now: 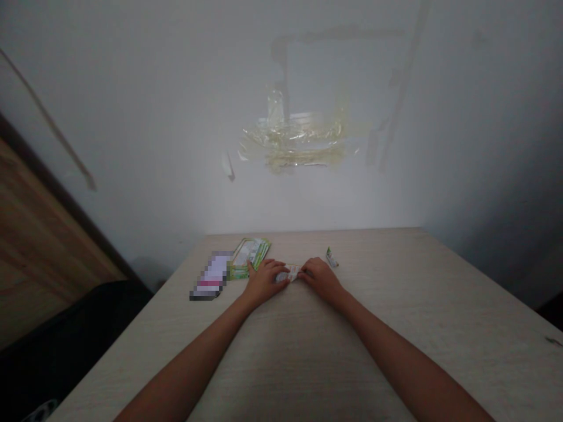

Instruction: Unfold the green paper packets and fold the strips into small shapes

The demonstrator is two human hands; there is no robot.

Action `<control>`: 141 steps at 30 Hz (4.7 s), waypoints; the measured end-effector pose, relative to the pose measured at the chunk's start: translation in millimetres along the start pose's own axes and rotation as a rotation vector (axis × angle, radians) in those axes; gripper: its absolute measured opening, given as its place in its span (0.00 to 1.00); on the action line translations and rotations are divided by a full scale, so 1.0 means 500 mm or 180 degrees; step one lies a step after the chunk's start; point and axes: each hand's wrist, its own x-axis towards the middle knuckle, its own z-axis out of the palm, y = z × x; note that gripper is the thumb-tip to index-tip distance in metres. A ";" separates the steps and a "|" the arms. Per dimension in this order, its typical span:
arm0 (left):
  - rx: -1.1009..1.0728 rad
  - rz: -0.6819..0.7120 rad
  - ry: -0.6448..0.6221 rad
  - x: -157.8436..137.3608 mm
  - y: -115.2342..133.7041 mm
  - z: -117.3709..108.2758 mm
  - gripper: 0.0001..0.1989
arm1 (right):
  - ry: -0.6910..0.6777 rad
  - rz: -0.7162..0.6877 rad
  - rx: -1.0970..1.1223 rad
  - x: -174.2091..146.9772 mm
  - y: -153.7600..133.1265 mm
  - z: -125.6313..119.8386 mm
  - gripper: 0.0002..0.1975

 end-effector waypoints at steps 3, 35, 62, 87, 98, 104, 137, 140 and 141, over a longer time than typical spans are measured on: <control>0.0043 0.0014 -0.0029 -0.001 0.005 -0.002 0.15 | 0.0053 0.0063 -0.0143 0.005 0.000 0.005 0.08; -0.0052 -0.0125 0.0028 -0.003 0.029 0.006 0.15 | 0.0052 0.0557 -0.0336 0.006 0.013 0.032 0.12; 0.0065 -0.0128 0.0000 -0.002 0.025 0.008 0.14 | -0.0041 0.0833 -0.1002 0.016 -0.027 0.034 0.08; 0.0312 -0.0228 0.0073 0.000 0.044 0.013 0.11 | 0.0037 0.0938 -0.1030 0.017 -0.027 0.039 0.09; 0.0156 -0.0217 0.0032 0.004 0.039 0.011 0.10 | 0.0035 0.0938 -0.1064 0.017 -0.023 0.044 0.09; 0.0176 -0.0206 0.0064 0.004 0.038 0.012 0.10 | 0.0010 0.0952 -0.1098 0.018 -0.025 0.043 0.09; 0.0175 -0.0182 0.0188 -0.001 0.041 0.014 0.10 | 0.0160 0.0725 -0.0729 0.014 -0.036 0.031 0.05; 0.0221 -0.0184 0.0231 -0.005 0.044 0.012 0.11 | 0.0284 0.0520 -0.0565 0.004 -0.040 0.025 0.05; 0.0244 -0.0176 0.0239 -0.006 0.044 0.010 0.11 | 0.0294 0.0434 -0.0542 0.001 -0.041 0.022 0.05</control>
